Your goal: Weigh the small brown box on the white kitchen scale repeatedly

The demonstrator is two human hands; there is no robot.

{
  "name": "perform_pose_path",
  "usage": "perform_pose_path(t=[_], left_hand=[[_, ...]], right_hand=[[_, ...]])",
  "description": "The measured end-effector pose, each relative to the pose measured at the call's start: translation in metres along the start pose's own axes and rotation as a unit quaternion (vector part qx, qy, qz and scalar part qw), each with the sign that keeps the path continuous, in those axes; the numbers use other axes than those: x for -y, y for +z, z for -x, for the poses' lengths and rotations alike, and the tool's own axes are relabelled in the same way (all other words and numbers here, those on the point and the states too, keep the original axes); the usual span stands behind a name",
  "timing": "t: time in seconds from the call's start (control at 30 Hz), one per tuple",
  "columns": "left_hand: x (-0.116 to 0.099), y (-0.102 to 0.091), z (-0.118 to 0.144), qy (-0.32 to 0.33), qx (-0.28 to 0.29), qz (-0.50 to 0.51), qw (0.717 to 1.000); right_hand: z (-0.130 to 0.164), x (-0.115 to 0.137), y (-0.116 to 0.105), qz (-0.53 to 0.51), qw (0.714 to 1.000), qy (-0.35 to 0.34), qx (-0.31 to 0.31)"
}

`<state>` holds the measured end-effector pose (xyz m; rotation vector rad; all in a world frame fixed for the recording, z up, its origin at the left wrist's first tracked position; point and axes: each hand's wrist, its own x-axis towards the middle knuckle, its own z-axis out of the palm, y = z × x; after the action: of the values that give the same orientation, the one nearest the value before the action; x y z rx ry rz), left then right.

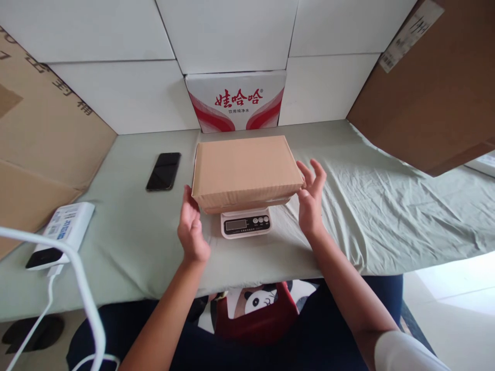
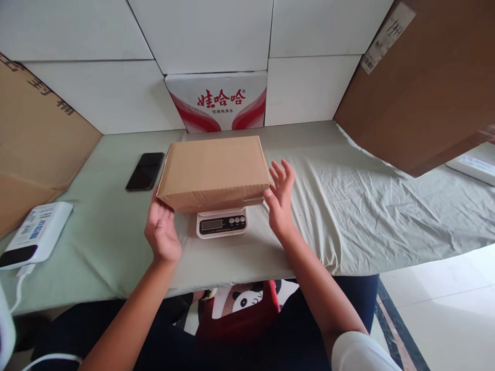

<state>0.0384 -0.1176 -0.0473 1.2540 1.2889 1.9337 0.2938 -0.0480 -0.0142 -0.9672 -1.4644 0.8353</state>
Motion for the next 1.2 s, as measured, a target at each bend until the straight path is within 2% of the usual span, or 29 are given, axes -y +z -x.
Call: perform_pose_path(t=[0.07, 0.17, 0.43, 0.97, 1.13, 1.2], left_hand=[[-0.001, 0.000, -0.002, 0.004, -0.011, -0.002, 1.000], [-0.001, 0.000, -0.001, -0.013, -0.001, -0.002, 1.000], [0.006, -0.001, 0.005, -0.020, 0.026, -0.004, 0.999], [0.002, 0.000, 0.005, -0.015, 0.049, -0.005, 0.999], [0.003, -0.001, 0.003, -0.008, 0.010, -0.010, 1.000], [0.004, -0.001, 0.002, -0.014, 0.014, -0.009, 1.000]], right_hand=[[-0.001, -0.002, -0.003, -0.025, 1.000, 0.006, -0.005], [-0.002, 0.000, -0.002, -0.039, 0.999, 0.017, 0.027], [-0.001, 0.015, 0.005, -0.016, 0.997, -0.015, 0.068], [-0.002, 0.001, 0.004, -0.014, 0.998, -0.012, 0.055], [-0.002, -0.004, 0.004, -0.027, 0.999, 0.002, 0.033], [-0.001, -0.004, 0.005, -0.031, 0.999, 0.009, 0.042]])
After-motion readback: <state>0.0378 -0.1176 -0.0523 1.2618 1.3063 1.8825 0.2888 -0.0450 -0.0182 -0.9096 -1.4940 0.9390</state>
